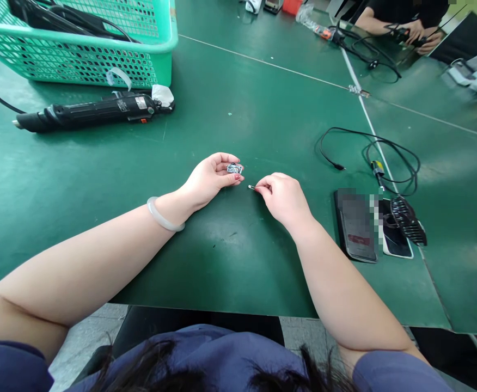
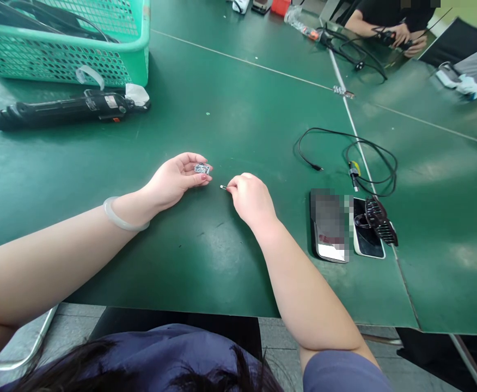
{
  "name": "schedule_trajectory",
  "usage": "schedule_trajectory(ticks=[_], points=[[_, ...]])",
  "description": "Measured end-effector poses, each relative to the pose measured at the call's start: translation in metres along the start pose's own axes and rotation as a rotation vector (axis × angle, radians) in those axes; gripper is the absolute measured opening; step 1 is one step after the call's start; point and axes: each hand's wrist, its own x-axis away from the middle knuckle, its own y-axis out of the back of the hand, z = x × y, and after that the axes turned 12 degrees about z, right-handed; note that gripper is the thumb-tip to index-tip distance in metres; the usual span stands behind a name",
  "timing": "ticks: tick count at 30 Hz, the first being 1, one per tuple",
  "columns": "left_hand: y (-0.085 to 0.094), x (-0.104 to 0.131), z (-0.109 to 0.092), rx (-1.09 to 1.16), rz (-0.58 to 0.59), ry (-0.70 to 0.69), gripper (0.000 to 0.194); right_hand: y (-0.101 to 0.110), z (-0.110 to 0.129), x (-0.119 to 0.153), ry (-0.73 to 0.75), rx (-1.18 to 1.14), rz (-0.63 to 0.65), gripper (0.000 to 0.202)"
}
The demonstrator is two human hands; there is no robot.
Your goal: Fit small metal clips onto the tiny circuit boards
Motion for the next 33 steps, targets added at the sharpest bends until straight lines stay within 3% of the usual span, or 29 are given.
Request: schedule_trajectory(ticks=[7, 10, 16, 33], points=[[-0.004, 0.003, 0.002, -0.205, 0.046, 0.011, 0.022, 0.004, 0.007, 0.006, 0.147, -0.016, -0.284, 0.013], [-0.003, 0.002, 0.006, -0.318, 0.080, -0.024, 0.024, 0.003, 0.013, 0.008, 0.216, -0.028, -0.350, 0.014], [-0.001, 0.003, 0.010, -0.453, 0.133, -0.079, 0.025, -0.004, 0.020, 0.008, 0.262, -0.007, -0.314, 0.014], [-0.002, 0.003, 0.008, -0.451, 0.134, -0.066, 0.025, -0.007, 0.023, 0.007, 0.272, -0.020, -0.296, 0.016]])
